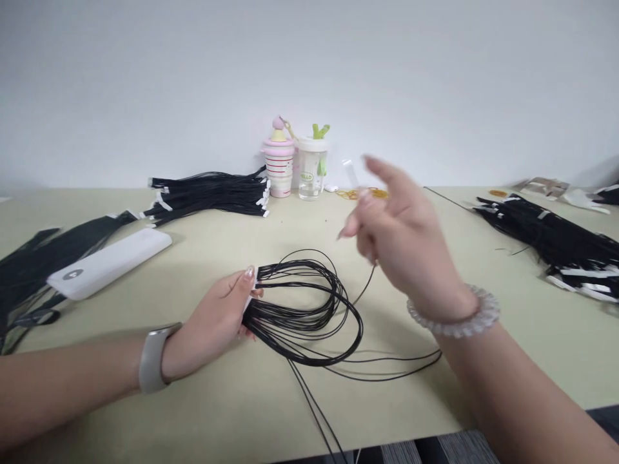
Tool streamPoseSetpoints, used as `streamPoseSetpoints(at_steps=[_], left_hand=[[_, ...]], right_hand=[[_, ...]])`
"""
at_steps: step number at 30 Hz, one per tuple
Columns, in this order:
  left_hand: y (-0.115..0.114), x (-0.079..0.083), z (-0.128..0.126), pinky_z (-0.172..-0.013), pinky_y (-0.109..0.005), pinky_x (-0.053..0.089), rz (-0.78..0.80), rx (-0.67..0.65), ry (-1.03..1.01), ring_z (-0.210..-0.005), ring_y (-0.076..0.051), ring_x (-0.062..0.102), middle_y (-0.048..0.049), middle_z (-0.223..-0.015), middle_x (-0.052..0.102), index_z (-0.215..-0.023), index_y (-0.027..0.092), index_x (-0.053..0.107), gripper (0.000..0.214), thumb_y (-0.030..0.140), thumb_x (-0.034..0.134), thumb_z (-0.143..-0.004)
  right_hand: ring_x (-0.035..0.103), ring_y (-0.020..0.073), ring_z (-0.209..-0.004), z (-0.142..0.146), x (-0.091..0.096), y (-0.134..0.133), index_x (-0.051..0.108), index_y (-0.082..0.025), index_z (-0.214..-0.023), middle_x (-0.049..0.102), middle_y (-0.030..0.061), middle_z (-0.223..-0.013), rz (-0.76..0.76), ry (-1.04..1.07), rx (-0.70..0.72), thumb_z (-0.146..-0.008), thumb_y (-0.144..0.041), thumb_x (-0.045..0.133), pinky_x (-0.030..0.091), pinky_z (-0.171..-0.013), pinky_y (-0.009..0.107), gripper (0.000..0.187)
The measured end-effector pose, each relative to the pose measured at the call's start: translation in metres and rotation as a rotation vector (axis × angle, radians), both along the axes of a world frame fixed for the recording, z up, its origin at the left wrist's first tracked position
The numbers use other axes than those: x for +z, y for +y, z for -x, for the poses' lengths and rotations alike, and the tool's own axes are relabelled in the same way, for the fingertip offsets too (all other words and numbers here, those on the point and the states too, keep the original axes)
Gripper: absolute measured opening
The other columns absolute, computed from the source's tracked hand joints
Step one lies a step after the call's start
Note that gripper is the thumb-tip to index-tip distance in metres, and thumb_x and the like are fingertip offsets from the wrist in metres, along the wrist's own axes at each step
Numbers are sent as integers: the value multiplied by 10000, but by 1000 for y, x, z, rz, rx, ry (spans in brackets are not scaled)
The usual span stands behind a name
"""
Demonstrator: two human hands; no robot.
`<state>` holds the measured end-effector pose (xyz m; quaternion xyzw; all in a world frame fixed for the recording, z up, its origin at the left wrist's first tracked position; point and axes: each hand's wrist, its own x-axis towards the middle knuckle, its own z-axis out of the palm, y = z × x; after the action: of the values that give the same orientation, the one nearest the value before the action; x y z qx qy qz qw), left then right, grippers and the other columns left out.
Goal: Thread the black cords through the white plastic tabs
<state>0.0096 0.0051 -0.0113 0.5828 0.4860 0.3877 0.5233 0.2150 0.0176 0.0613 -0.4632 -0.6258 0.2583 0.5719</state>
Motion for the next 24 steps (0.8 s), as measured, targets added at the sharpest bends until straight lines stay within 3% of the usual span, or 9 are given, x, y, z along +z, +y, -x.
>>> streamPoseSetpoints(at_steps=[4, 7, 13, 24], left_hand=[[-1, 0, 0, -347, -192, 326, -39, 8, 36, -334, -94, 437, 60, -380, 445, -628, 188, 427, 353, 473, 352, -823], [-2, 2, 0, -354, -193, 334, -33, 13, 69, -341, -97, 441, 56, -380, 443, -638, 189, 430, 364, 485, 332, -826], [-1, 1, 1, -369, -192, 344, -69, 0, 103, -361, -96, 445, 47, -393, 443, -634, 186, 423, 366, 467, 309, -840], [-1, 0, 2, -378, -194, 351, -76, -11, 141, -369, -96, 443, 50, -404, 438, -645, 186, 417, 375, 474, 286, -845]], right_hand=[[501, 77, -563, 25, -16, -11, 571, -166, -830, 578, 0, -656, -77, -607, 182, -800, -179, 490, 376, -518, 203, 87], [483, 81, -627, 36, -26, -10, 555, -152, -727, 560, 3, -695, -143, -809, 246, -810, -157, 462, 365, -591, 210, 124], [457, 103, -650, 42, -33, -8, 545, -134, -755, 529, 26, -715, -155, -1000, 214, -847, -179, 393, 344, -623, 236, 183], [439, 92, -651, 44, -36, -8, 505, -147, -740, 504, 5, -718, -141, -1034, 174, -863, -208, 362, 338, -629, 232, 198]])
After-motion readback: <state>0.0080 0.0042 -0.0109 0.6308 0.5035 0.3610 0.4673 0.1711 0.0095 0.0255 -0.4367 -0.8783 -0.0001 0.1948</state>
